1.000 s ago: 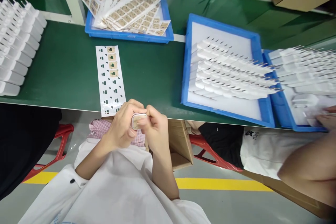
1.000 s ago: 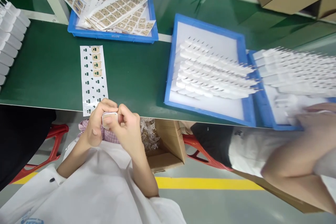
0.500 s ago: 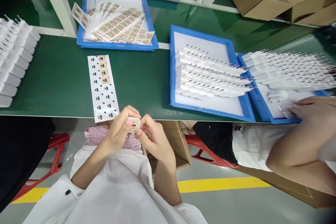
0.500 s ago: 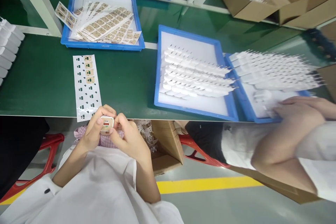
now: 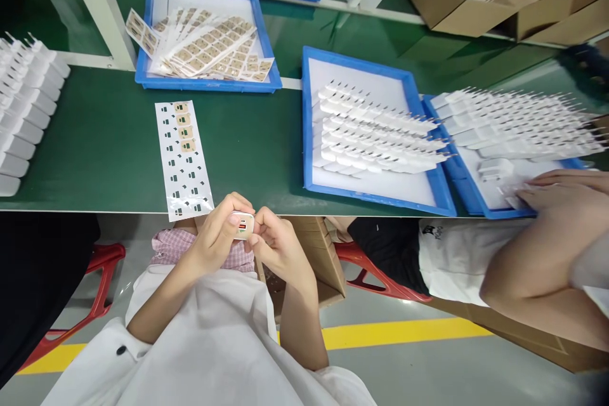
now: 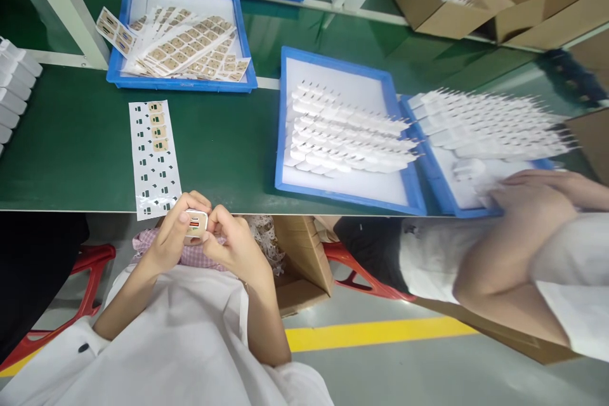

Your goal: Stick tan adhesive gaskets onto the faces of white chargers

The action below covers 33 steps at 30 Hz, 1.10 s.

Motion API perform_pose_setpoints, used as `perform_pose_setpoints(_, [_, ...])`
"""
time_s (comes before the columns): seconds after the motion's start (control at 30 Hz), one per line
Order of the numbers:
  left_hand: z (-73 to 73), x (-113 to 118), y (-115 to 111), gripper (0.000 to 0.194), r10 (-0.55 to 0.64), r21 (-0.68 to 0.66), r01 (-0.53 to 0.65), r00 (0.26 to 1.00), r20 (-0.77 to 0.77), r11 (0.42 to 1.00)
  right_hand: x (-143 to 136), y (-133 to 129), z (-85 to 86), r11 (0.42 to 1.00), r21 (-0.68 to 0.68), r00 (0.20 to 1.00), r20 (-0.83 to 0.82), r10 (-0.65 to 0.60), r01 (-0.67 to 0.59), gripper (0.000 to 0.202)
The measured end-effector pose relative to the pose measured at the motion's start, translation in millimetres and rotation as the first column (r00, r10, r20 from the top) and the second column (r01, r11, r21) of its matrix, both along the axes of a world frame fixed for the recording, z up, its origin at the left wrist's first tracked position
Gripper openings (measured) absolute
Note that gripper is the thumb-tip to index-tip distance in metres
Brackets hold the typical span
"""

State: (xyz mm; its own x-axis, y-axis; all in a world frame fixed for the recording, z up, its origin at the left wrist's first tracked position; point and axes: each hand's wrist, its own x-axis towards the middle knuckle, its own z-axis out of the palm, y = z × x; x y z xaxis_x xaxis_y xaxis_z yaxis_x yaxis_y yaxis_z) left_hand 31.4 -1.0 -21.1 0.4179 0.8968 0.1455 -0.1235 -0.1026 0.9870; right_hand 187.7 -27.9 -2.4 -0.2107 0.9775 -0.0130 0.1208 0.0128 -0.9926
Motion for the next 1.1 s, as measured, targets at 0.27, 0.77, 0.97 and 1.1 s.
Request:
perform_pose_setpoints(0.27, [-14.2,7,1,0.027,-0.021,0.084,0.006,0.985,0.171,0.996,-2,3,-15.2,0.984,-0.127,0.950,-0.273,-0.154,0.123,0.050])
perform_pose_setpoints(0.77, [-3.1,13,29,0.047,0.151,0.531,0.175,0.844,-0.514,0.829,119,12,-23.7,0.550,-0.034,0.542,-0.137,-0.829,0.834,0.069])
perform_pose_setpoints(0.97, [-13.7,-63,59,0.035,0.420,0.510,-0.137,0.761,-0.495,0.849,227,46,-27.5,0.253,0.376,0.158,0.265,-0.951,0.891,0.055])
perform_pose_setpoints(1.1, [-17.8,-102,78,0.040,0.513,0.560,-0.163,0.656,-0.553,0.812,240,67,-37.3,0.342,0.414,0.200,0.349,-0.916,0.844,0.051])
